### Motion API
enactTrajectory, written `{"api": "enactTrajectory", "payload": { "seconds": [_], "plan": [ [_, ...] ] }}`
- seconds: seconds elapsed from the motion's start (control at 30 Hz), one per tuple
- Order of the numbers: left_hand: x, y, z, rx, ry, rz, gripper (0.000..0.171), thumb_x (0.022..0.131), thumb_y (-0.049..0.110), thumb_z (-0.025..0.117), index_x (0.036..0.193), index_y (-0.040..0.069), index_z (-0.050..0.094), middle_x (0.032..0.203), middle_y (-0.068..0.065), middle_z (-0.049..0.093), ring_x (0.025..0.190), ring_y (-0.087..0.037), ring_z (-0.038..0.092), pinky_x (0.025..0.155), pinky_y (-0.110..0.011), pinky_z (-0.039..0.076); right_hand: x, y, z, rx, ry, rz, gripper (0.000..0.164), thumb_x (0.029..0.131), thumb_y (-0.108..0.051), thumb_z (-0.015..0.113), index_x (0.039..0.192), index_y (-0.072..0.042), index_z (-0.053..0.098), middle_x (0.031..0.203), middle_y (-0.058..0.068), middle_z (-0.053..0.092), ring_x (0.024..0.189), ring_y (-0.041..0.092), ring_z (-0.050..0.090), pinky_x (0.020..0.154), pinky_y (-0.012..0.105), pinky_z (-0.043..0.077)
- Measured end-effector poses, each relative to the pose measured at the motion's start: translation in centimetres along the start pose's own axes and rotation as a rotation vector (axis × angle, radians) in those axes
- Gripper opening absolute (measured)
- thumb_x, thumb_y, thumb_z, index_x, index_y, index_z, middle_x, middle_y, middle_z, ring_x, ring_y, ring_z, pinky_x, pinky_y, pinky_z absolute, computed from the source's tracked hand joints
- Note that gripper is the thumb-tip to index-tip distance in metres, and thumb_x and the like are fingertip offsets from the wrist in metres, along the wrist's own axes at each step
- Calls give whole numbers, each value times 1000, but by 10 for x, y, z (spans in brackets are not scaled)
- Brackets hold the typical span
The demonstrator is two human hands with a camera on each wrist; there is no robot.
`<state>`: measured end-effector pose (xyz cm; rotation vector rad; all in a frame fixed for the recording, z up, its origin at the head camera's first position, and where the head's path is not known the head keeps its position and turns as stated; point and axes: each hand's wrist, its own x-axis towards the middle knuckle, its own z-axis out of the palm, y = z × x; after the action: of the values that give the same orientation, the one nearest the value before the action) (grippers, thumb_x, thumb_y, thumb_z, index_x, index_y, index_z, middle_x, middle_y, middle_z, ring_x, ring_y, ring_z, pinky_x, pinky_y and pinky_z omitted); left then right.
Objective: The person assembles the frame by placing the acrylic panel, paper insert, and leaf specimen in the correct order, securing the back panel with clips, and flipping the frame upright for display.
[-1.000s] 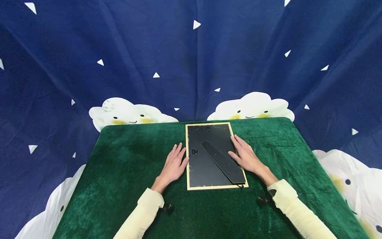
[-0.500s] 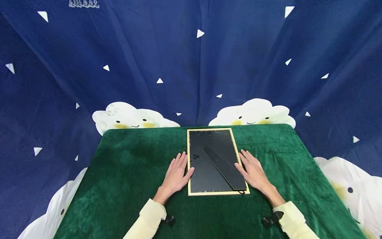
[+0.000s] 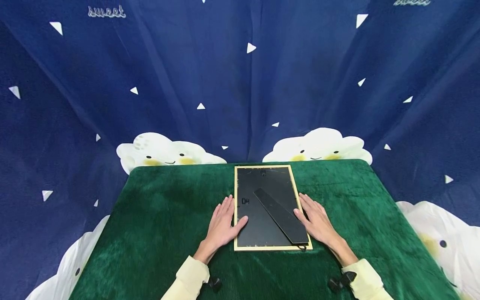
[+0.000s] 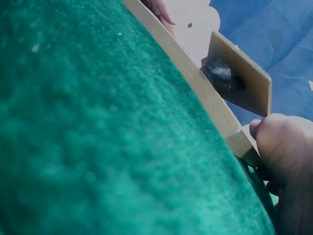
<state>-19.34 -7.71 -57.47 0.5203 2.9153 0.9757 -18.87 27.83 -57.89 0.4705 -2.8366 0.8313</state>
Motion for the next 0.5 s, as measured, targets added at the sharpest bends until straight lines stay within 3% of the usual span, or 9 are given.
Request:
{"api": "enactTrajectory", "payload": {
  "seconds": [0.17, 0.37, 0.5],
  "plan": [
    [-1, -3, 1, -64, 21, 22, 80, 104, 49, 53, 161, -3, 31, 171, -16, 25, 160, -32, 18, 127, -54, 14, -3, 0, 1, -15, -24, 12, 64, 110, -36, 53, 159, 2, 38, 165, 22, 36, 154, 43, 29, 119, 66, 18],
    [0, -2, 2, -24, 62, 42, 63, 108, 28, 50, 157, -9, 35, 169, -22, 27, 158, -37, 22, 126, -55, 16, -2, -1, 0, -44, -57, 15, 76, 105, -41, 62, 160, 3, 35, 167, 22, 31, 155, 42, 26, 119, 66, 18],
    [-2, 5, 4, -10, 89, 8, 58, 109, 24, 48, 156, -10, 38, 169, -28, 20, 159, -42, 16, 126, -59, 14, 0, 0, -2, -53, -63, -1, 79, 102, -41, 66, 160, 3, 35, 167, 23, 32, 154, 44, 27, 118, 67, 20]
  ]
}}
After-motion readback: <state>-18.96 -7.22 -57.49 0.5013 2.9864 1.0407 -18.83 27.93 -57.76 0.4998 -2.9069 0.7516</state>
